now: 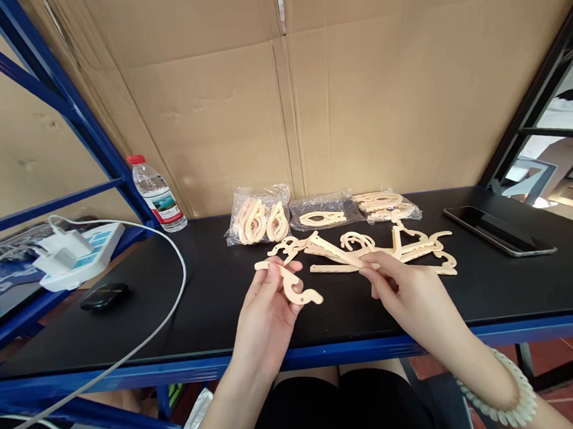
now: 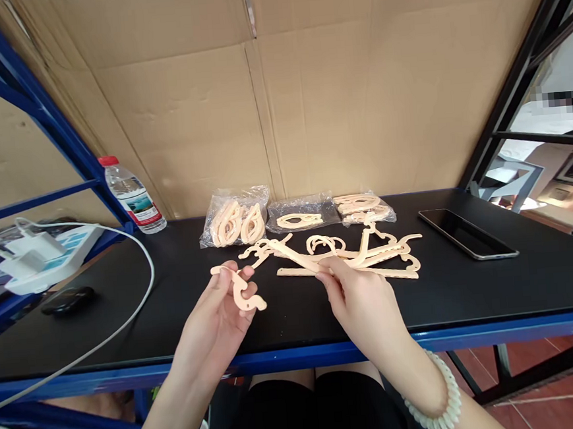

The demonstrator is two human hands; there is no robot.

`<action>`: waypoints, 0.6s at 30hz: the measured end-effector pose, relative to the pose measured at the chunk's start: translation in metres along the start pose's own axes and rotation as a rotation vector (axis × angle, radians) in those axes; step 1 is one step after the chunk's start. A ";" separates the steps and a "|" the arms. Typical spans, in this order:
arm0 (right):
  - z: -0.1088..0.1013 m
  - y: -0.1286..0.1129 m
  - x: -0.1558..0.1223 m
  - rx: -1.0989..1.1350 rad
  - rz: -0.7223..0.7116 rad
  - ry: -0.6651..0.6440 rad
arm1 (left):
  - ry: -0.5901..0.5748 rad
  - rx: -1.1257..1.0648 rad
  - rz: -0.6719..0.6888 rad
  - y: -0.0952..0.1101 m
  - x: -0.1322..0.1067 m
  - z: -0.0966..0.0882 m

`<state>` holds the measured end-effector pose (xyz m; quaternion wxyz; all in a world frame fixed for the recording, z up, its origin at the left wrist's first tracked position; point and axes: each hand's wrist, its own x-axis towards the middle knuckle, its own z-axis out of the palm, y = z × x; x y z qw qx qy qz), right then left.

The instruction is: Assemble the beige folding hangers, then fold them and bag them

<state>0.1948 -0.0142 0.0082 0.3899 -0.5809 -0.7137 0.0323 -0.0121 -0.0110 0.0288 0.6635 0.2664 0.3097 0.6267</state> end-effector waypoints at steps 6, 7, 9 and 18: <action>0.008 -0.006 -0.014 0.483 0.233 0.009 | 0.058 0.091 0.088 -0.010 0.001 0.007; 0.010 -0.007 -0.016 0.575 0.269 0.012 | 0.039 0.093 0.097 -0.011 0.002 0.008; 0.012 -0.010 -0.018 0.742 0.325 0.040 | -0.020 0.096 0.118 -0.013 0.002 0.008; 0.011 -0.017 -0.011 1.184 0.495 0.195 | -0.157 0.186 0.157 -0.017 -0.003 0.005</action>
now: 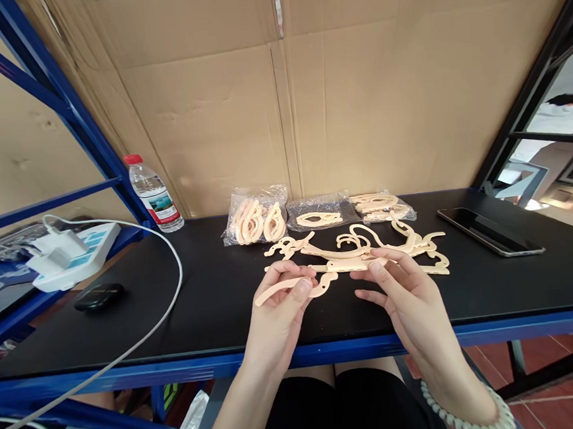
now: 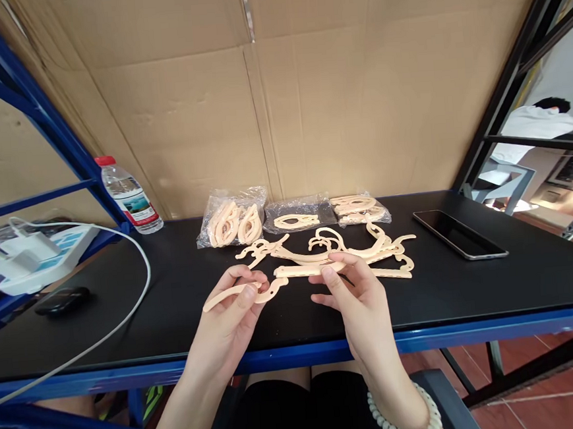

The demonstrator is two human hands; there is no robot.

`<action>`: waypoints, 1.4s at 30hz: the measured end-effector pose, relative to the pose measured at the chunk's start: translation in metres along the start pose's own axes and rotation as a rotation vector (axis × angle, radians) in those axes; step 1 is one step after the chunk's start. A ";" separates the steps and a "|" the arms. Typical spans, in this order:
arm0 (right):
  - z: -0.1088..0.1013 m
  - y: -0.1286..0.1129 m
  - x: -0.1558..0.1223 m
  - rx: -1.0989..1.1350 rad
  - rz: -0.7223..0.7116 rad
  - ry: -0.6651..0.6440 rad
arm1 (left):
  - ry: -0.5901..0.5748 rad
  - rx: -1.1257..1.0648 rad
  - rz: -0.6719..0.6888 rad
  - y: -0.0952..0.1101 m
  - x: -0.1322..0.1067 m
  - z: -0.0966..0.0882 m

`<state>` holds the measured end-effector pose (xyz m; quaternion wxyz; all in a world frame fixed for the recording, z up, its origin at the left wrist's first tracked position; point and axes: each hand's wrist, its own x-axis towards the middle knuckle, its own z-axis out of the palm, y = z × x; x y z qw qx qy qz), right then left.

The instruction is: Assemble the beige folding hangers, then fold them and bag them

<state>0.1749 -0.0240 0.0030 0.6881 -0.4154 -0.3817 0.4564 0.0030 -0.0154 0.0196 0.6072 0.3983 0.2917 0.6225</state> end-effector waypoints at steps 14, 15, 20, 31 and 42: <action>0.015 0.007 0.002 0.361 0.094 0.150 | 0.132 0.029 -0.012 0.002 0.000 -0.005; 0.015 0.007 0.001 0.364 0.101 0.147 | 0.130 0.035 -0.015 0.002 -0.001 -0.004; 0.013 0.009 0.002 0.338 0.096 0.061 | 0.072 0.056 0.035 0.000 -0.004 0.002; 0.010 0.017 -0.001 0.336 -0.012 -0.201 | 0.088 0.123 0.102 -0.006 -0.001 -0.002; 0.027 0.008 -0.010 0.335 -0.193 -0.425 | 0.092 0.150 0.159 0.003 -0.019 -0.008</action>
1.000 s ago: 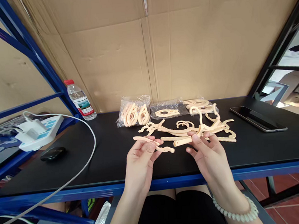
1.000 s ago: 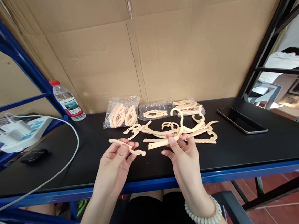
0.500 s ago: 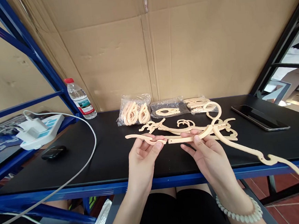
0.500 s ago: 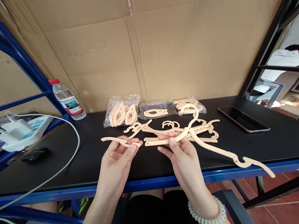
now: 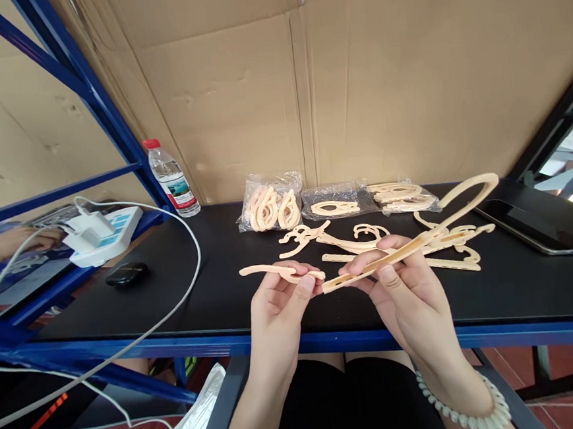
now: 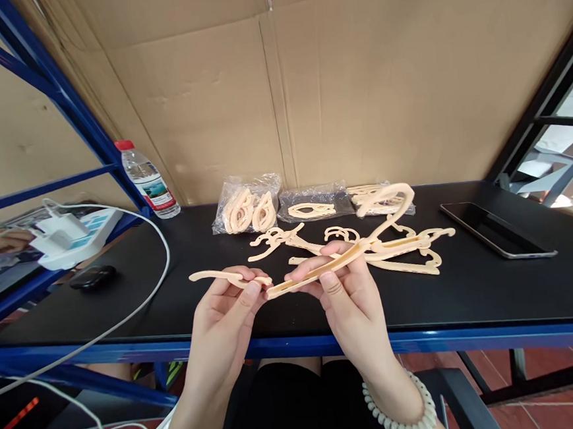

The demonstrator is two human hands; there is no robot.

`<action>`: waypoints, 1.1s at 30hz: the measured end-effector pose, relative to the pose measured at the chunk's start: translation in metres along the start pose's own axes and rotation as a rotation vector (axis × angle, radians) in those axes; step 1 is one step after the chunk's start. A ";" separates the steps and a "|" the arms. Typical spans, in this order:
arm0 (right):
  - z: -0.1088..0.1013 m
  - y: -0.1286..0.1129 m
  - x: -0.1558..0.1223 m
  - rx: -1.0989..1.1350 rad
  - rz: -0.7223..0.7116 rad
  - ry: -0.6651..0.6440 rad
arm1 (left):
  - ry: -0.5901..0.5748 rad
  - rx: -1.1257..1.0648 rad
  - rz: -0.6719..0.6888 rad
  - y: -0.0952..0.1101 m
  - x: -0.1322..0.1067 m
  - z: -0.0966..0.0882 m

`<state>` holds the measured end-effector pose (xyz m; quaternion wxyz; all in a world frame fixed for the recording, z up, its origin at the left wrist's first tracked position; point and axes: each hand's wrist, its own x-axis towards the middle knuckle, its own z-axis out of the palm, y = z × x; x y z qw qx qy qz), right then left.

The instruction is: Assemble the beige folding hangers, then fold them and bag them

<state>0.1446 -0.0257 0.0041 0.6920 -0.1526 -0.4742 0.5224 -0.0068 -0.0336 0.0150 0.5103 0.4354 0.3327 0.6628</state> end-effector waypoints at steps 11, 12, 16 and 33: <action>0.006 0.013 -0.005 0.064 0.041 -0.005 | -0.007 -0.035 -0.002 0.005 -0.010 -0.010; 0.006 0.013 -0.005 0.062 0.037 -0.005 | -0.008 -0.033 -0.009 0.005 -0.011 -0.009; 0.006 0.012 -0.004 0.051 0.038 -0.007 | 0.011 -0.007 -0.032 0.004 -0.014 -0.004; 0.004 0.015 -0.003 -0.210 0.190 -0.101 | 0.012 -0.052 0.011 -0.002 -0.018 0.008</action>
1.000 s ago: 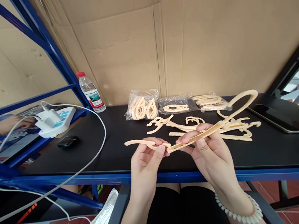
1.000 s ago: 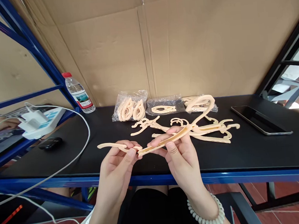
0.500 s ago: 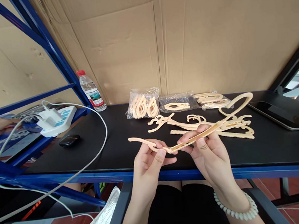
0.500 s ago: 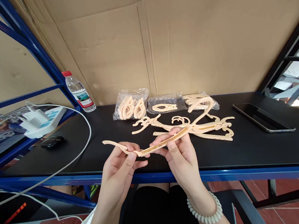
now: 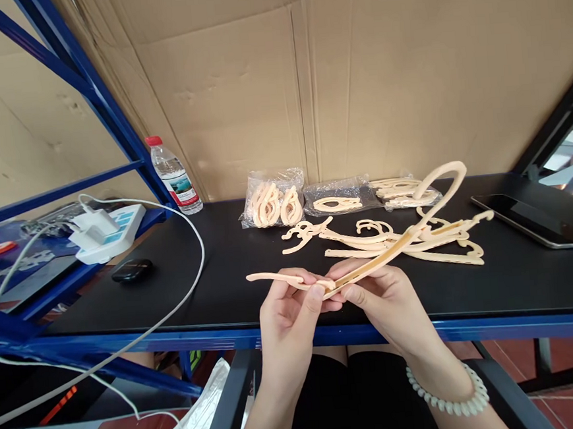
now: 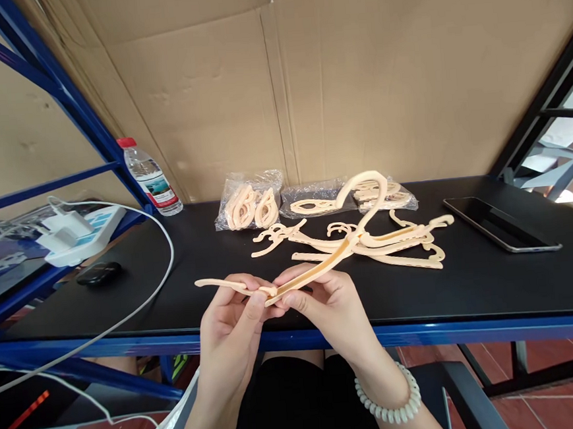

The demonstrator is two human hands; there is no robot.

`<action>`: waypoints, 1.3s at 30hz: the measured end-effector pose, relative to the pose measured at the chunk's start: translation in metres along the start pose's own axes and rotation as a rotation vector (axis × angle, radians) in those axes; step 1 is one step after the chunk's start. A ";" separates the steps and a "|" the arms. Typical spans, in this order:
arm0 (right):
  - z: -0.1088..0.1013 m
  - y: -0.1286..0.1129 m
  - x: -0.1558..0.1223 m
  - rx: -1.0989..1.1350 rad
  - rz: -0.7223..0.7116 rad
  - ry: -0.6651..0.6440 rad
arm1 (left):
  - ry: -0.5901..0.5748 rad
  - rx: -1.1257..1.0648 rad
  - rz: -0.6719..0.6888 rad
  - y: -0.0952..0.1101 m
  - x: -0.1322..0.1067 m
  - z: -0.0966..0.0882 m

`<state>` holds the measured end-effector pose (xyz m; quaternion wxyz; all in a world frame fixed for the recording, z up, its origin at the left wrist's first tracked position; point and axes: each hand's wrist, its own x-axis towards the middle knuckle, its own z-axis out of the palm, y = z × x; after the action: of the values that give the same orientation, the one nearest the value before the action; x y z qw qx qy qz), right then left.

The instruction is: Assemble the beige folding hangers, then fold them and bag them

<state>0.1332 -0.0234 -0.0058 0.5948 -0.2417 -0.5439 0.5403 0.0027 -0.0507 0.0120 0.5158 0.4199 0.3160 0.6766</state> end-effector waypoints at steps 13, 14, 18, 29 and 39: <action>-0.001 -0.001 0.001 0.090 0.039 -0.021 | 0.020 0.124 0.067 0.003 0.004 -0.011; -0.001 -0.001 0.001 0.085 0.047 -0.023 | 0.019 0.131 0.059 0.002 0.004 -0.011; -0.002 -0.001 0.000 0.051 0.038 -0.036 | -0.016 0.129 0.037 0.002 0.005 -0.014; -0.001 0.001 -0.001 0.062 0.046 0.002 | -0.194 0.156 -0.022 0.007 0.013 -0.025; 0.000 0.001 -0.001 0.040 0.044 0.029 | -0.163 0.176 -0.024 0.006 0.014 -0.022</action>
<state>0.1328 -0.0246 -0.0071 0.5954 -0.2494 -0.5187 0.5606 -0.0209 -0.0389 0.0108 0.5089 0.5134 0.3360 0.6037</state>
